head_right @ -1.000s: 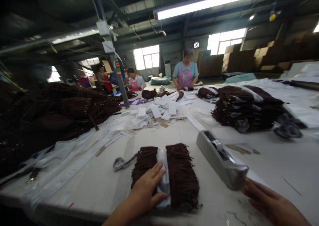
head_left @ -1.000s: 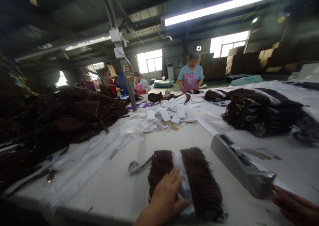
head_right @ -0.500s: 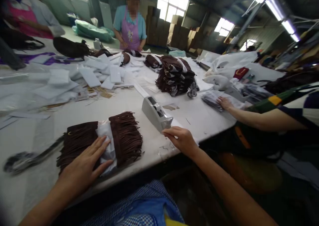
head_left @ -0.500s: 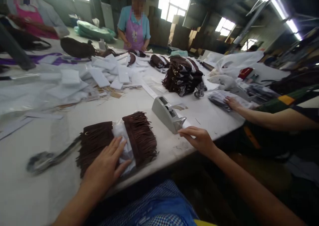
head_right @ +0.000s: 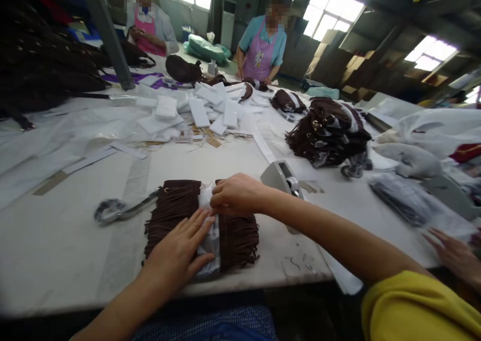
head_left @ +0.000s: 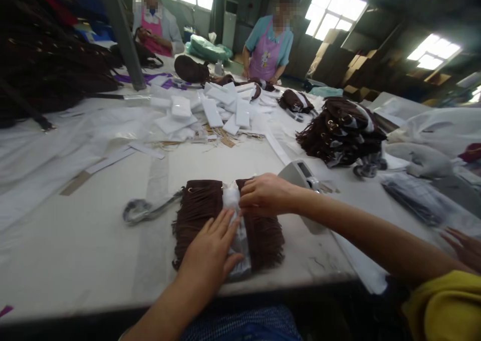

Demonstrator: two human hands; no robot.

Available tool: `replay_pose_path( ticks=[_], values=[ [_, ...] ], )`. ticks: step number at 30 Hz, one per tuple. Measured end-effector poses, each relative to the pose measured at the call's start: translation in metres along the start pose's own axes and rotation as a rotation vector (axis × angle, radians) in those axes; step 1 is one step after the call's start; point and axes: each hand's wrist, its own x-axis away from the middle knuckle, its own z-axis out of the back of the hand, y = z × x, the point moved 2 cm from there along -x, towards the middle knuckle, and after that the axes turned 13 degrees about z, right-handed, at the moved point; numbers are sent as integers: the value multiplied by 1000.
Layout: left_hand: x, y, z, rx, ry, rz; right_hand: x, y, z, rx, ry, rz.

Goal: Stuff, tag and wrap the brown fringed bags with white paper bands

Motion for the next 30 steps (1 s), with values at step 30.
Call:
replay_pose_path(
  ticks=[30],
  values=[
    [-2,4,2,-55,-7,7,-18,55,-50,-212,249,-293]
  ],
)
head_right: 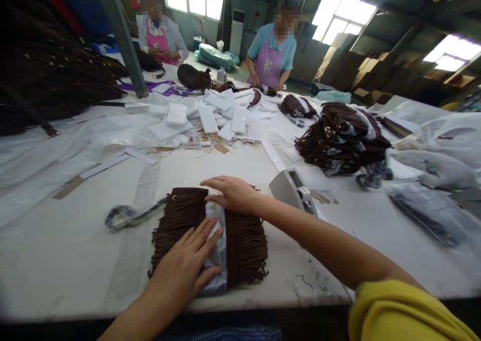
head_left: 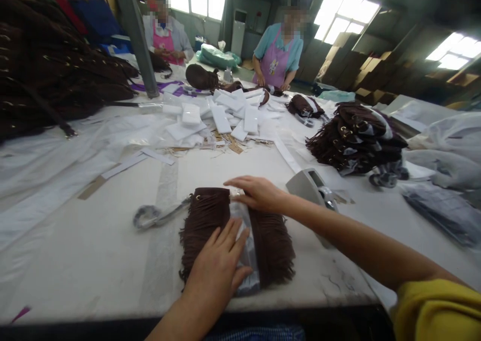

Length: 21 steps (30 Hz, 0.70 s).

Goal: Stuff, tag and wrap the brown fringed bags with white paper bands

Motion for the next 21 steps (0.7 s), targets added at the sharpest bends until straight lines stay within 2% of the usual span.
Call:
replay_pose_path(
  ticks=[1,3,6,8,12,14,16,18,19,21],
  values=[
    [1,1,2,-5,18,-7,9,-10,-8,0,-31,44],
    [6,4,6,-14,73,-39,21,-24,-19,41,-16,24],
    [22,10,7,-33,192,-110,35,-44,-19,107,185,-69],
    [37,14,4,-30,265,-154,45,-64,-20,113,253,-40],
    [67,15,-4,-3,351,-194,69,-100,-38,104,131,61],
    [78,11,-1,24,353,-217,80,-110,-41,120,174,61],
    [88,5,8,67,375,-190,89,-117,-37,136,302,56],
    [95,-4,20,120,446,-82,101,-125,-30,148,410,49],
    [98,-8,25,144,492,-16,107,-129,-30,155,419,51],
    [102,-14,29,156,532,60,119,-137,-37,175,358,58]
  ],
)
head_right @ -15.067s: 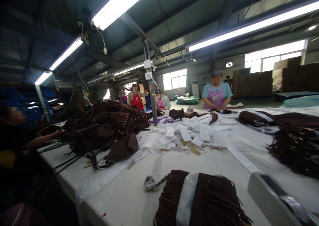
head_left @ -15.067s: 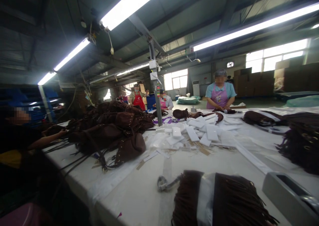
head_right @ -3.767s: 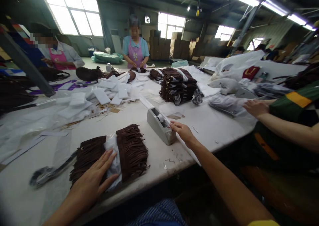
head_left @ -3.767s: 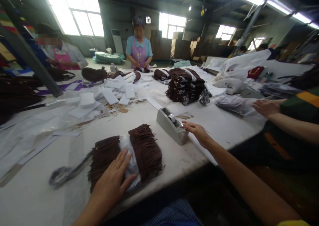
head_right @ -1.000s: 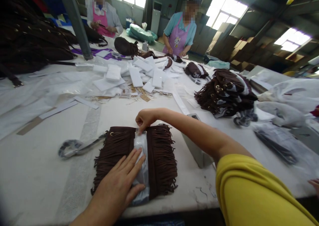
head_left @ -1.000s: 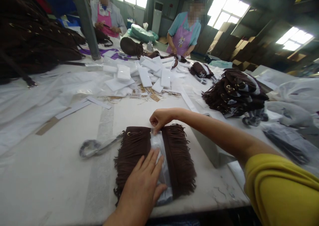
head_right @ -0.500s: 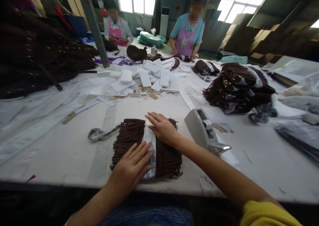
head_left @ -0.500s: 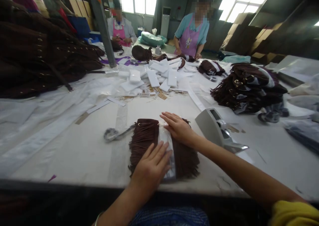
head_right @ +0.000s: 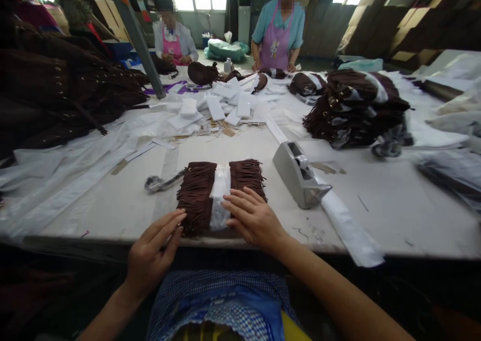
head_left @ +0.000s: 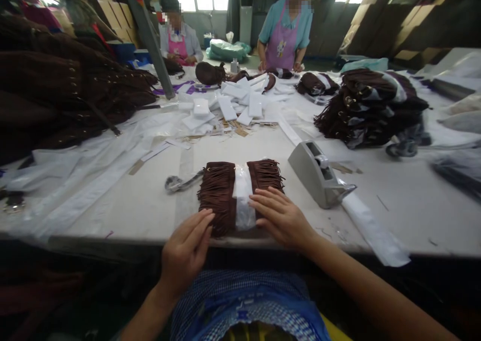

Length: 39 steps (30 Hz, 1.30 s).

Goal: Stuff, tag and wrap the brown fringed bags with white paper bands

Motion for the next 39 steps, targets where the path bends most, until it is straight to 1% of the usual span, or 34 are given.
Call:
replay_pose_path(
  ticks=[1,3,4,5,6,7,10,11,12,13,15,17,18,20,22,24,26,28,30,32,33,35,36,37,39],
  values=[
    [2,-1,-1,-23,-27,-4,8,-4,-4,12,-49,14],
    [7,-2,-9,-98,-139,-65,22,-10,-14,49,-115,42],
    [10,-2,-13,-135,-193,-100,27,-12,-19,72,-119,51],
    [12,-2,-16,-162,-223,-123,31,-13,-22,96,-104,57],
    [13,-1,-17,-174,-220,-127,34,-13,-24,119,-79,59],
    [13,0,-17,-174,-188,-117,36,-14,-24,138,-50,56],
    [7,8,-8,-143,-46,-76,43,-15,-18,162,25,24],
    [5,12,-5,-134,-21,-89,47,-15,-16,160,42,8],
    [2,15,-5,-132,-21,-120,52,-15,-14,153,54,-9],
    [0,17,-7,-139,-45,-162,57,-14,-12,146,69,-27],
    [-2,15,-15,-165,-117,-247,70,-10,-9,144,110,-80],
    [-1,5,-22,-188,-172,-302,84,-7,-5,164,165,-162],
    [0,-2,-24,-190,-176,-310,90,-7,-2,182,196,-213],
    [3,-18,-22,-187,-153,-276,99,-11,5,214,259,-321],
    [4,-32,-13,-211,-124,-193,103,-20,12,238,325,-410],
    [4,-38,-2,-249,-109,-93,100,-32,15,245,366,-448],
    [0,-31,6,-249,-85,-22,92,-42,13,212,379,-417],
    [-5,-14,6,-192,-61,-18,80,-47,5,152,360,-341],
    [-10,9,-4,-146,-66,-98,68,-45,-6,101,301,-263],
    [-13,27,-22,-167,-106,-225,61,-40,-16,80,245,-214],
    [-13,33,-33,-198,-128,-288,59,-38,-19,77,227,-204],
    [-10,35,-51,-263,-151,-390,58,-35,-20,83,214,-210],
    [-8,34,-57,-286,-149,-416,59,-36,-18,92,218,-218],
    [-6,31,-61,-296,-145,-435,59,-38,-14,104,226,-225],
    [-6,23,-62,-285,-136,-451,59,-47,-5,108,271,-256]
  ],
)
